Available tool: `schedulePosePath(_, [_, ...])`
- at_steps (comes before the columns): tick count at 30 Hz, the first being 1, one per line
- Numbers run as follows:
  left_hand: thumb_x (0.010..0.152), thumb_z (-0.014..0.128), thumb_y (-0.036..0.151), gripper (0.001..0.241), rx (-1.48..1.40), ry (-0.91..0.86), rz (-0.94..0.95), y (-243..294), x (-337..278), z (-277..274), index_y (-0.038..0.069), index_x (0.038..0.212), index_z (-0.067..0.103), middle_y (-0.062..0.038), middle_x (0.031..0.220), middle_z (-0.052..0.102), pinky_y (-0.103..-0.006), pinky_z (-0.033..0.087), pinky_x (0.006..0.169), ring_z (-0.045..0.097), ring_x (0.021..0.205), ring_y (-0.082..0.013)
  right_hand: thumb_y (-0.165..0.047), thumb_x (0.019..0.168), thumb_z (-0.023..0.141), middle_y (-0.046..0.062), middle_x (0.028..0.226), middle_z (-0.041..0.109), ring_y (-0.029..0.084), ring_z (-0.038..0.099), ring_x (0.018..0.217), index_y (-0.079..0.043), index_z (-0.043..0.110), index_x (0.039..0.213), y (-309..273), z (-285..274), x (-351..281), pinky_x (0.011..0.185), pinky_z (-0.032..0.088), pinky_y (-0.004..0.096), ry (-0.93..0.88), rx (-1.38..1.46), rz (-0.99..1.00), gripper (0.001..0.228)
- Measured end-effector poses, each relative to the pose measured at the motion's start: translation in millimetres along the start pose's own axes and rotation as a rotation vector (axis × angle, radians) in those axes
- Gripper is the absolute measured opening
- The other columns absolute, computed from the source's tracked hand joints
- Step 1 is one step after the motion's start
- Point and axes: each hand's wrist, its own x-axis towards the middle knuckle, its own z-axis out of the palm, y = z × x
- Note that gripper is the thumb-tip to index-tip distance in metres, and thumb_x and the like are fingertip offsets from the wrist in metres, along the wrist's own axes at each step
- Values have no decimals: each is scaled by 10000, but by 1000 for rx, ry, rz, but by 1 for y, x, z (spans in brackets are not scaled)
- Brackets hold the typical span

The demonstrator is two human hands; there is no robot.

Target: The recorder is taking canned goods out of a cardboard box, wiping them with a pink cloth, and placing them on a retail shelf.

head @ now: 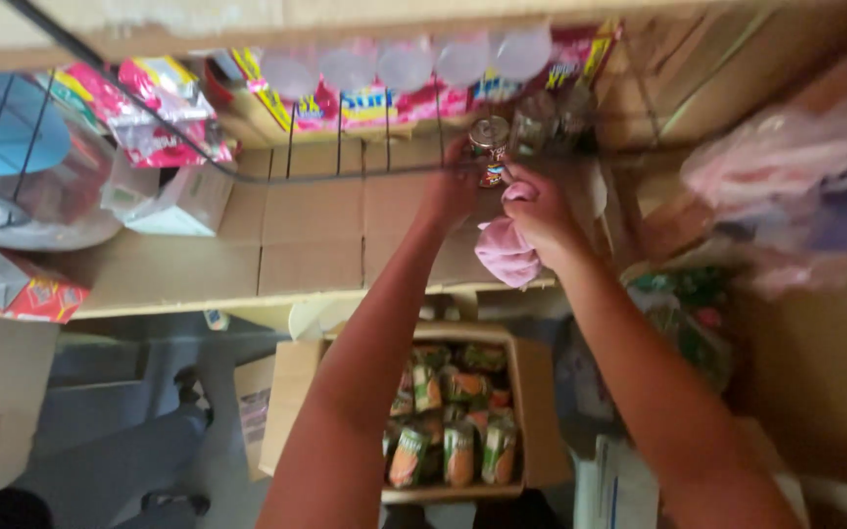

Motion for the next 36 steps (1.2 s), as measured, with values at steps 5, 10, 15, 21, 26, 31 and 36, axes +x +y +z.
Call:
schedulePosePath(5, [936,783,218,429,153,97,160,91,-105,-24,32,1266,580,-146,1080,699,-359,594,836,694,979,-229,157,819,537,93,1496,600,33,539,1073,-67,473,1555,-51,17,-108,860,479,182,-110,145,4,773])
schedulePosePath(10, [885,809,318,490,-25,27,-1,142,-201,-35,25,1180,549,-106,1040,718,-330,608,806,732,919,-192,174,792,549,129,1443,621,69,602,1051,-85,543,1526,-88,41,-210,892,570,207,48,-48,105,778])
schedulePosePath(15, [873,842,375,489,362,47,-81,104,-285,-35,25,1110,596,-176,1071,699,-424,556,800,702,960,-315,78,908,633,66,914,634,107,589,733,-83,674,1463,-26,42,-270,630,493,254,30,-9,377,578])
schedulePosePath(21, [814,757,216,439,291,-209,-207,-42,-373,-11,29,1189,629,-194,1087,753,-510,448,956,726,1017,-373,-9,843,619,-75,1180,704,109,611,620,-50,723,1316,135,47,-315,525,479,295,33,-416,457,487])
schedulePosePath(26, [826,755,239,595,344,-356,-347,-66,-402,-1,-8,1339,585,-295,1259,661,-506,447,1035,625,1187,-445,-19,868,594,312,1156,668,331,615,814,-135,557,1536,152,80,-345,695,509,428,-16,-682,447,679])
schedulePosePath(31, [715,835,214,887,340,-456,-150,-118,-408,12,-107,1430,420,-371,1459,432,-474,412,1066,451,1312,-493,8,675,665,326,1396,557,524,588,1059,-54,478,1479,179,77,-361,910,497,522,-15,-989,-41,828])
schedulePosePath(36, [927,594,85,383,328,-322,-87,-1,-327,1,64,1302,663,-221,1204,673,-468,526,963,653,1104,-397,57,798,568,178,1230,729,288,719,1073,-177,628,1435,142,31,-300,873,568,428,81,-588,413,681])
